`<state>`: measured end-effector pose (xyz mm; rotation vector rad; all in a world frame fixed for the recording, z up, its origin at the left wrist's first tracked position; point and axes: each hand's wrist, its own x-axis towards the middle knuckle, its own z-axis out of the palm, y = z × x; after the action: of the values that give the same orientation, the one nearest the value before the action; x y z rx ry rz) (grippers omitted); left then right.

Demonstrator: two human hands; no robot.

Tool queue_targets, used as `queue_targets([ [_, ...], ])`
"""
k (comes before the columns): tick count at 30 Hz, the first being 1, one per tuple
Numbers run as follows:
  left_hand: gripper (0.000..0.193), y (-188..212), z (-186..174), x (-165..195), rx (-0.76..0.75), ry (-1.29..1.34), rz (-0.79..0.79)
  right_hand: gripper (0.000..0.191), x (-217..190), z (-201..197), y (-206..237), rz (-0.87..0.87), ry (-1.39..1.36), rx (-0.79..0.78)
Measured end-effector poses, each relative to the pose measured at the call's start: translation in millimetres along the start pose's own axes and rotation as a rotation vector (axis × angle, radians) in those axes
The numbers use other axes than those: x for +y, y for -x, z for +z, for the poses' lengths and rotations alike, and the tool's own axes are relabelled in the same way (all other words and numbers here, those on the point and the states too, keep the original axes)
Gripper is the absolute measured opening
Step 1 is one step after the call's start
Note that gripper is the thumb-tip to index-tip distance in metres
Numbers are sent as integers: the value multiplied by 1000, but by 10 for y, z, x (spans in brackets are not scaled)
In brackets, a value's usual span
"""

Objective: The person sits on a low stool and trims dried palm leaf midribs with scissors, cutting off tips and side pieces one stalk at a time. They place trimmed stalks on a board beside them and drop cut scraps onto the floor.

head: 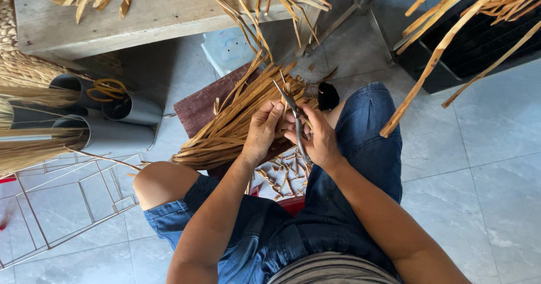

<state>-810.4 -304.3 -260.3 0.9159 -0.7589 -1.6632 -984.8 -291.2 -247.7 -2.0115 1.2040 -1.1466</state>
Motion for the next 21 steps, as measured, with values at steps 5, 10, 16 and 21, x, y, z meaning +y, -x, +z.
queue_targets([
  [5,30,-70,136,-6,-10,-24,16,76,49,-115,-46,-29,45,32],
  [10,25,-129,247,-96,-20,-89,124,77,53,-210,-50,14,81,48],
  [16,24,-219,303,-222,-9,-274,165,73,98,-275,-63,124,44,40],
  [21,22,-308,512,-268,-30,-196,142,63,239,-422,-58,-35,-64,92],
])
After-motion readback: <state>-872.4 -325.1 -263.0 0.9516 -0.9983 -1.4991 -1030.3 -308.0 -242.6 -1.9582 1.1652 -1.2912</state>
